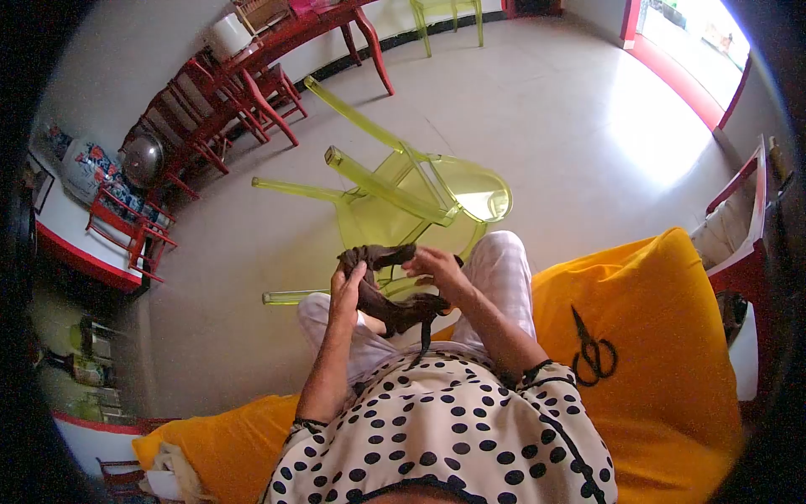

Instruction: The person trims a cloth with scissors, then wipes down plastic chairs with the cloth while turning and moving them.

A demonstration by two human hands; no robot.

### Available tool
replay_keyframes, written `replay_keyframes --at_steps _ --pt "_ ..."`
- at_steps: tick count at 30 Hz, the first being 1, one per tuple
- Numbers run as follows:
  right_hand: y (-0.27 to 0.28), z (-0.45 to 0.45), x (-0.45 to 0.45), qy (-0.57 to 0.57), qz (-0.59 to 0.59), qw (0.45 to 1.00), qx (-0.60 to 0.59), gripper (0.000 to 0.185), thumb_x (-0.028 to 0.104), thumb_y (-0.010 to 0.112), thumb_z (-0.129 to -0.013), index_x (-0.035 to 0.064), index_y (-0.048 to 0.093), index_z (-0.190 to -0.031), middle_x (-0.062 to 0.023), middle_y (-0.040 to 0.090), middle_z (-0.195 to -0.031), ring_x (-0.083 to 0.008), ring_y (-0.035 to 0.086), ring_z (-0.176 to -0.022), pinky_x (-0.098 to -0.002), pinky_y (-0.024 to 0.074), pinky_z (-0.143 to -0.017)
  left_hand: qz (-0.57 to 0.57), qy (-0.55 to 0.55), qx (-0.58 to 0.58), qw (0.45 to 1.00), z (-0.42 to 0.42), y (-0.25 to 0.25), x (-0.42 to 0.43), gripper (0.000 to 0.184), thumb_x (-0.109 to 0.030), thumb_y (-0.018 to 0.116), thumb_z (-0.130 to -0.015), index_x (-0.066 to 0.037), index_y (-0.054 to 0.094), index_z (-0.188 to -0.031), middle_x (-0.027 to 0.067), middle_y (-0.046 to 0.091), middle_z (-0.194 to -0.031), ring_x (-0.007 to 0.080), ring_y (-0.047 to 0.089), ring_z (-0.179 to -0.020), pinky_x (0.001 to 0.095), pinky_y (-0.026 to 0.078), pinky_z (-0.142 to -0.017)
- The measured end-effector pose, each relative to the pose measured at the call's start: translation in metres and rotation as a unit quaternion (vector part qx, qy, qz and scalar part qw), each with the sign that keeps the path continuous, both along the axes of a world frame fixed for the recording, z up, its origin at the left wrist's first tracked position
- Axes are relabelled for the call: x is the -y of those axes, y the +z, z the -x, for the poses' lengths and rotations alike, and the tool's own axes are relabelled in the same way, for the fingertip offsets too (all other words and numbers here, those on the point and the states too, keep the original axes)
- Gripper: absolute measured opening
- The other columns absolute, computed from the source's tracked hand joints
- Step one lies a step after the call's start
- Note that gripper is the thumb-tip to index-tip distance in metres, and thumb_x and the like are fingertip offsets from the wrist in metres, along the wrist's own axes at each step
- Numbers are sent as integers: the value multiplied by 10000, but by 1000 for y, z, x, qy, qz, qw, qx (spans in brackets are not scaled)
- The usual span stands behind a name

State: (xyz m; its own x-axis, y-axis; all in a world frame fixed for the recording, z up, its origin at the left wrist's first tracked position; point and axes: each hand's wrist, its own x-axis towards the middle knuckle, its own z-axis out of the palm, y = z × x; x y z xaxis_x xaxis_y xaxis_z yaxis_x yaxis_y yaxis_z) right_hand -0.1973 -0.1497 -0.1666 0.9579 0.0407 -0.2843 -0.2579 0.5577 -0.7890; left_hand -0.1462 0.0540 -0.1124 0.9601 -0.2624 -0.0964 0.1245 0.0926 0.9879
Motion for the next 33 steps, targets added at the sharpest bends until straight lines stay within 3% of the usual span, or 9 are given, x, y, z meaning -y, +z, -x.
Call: replay_keyframes --at_steps 3,6,8,11,15,19,24,30,33 --pt "-11 9 -19 66 84 994 25 430 379 500 -933 22 547 -1170 -102 628 -1097 -201 592 -997 -311 475 -807 -131 -65 156 977 5 24 18 230 -198 592 -879 -1 622 -995 46 640 -845 135 574 -751 287 463 -731" --pt "-37 5 -20 49 77 985 146 347 124 560 -875 -7 517 -1193 -127 600 -1104 -238 568 -1044 -334 470 -844 -222 -181 267 920 8 30 34 262 -196 666 -813 8 638 -975 97 653 -916 222 609 -864 340 469 -798" --pt "-48 1 -15 24 86 968 234 364 32 571 -835 -4 509 -1192 -133 595 -1061 -235 563 -1033 -340 470 -840 -321 -111 429 837 3 21 39 301 -252 689 -789 4 639 -939 146 639 -883 313 609 -816 394 478 -756" --pt "-68 -4 -14 -29 37 979 200 303 46 564 -849 16 529 -1149 -93 592 -961 -187 574 -927 -311 480 -774 -453 -157 403 780 -1 31 41 359 -325 704 -764 -9 643 -923 171 624 -885 358 593 -808 431 471 -733" --pt "-37 10 0 111 -233 963 75 202 158 546 -902 54 557 -1075 -4 573 -837 -104 565 -746 -244 481 -650 -474 -277 293 783 -19 53 35 376 -383 711 -756 -27 673 -871 134 651 -800 273 630 -724 390 486 -664" --pt "-47 -1 -8 38 -194 978 63 216 266 506 -934 98 571 -1053 21 594 -847 -68 569 -702 -212 467 -582 -289 -26 329 898 -66 108 31 236 -269 642 -854 -42 677 -911 86 639 -655 187 586 -560 309 472 -556" --pt "-42 -19 -14 -99 -224 968 -62 277 350 536 -913 119 575 -1059 -13 618 -888 -119 600 -710 -248 495 -593 -235 63 454 857 -151 163 59 248 -250 577 -895 -15 645 -934 105 636 -812 161 587 -704 291 470 -615" --pt "52 -67 38 -121 -104 984 77 288 268 545 -899 84 550 -1120 -46 615 -895 -144 616 -743 -293 524 -636 -227 -60 222 946 -214 122 96 313 -282 477 -925 -17 637 -962 103 632 -801 162 598 -730 311 468 -688" --pt "77 -124 64 -113 61 975 181 274 96 501 -869 28 535 -1132 -43 614 -902 -115 605 -774 -287 519 -660 -264 -79 307 911 -225 106 89 314 -269 451 -928 -19 636 -974 97 636 -797 161 597 -718 307 470 -683"
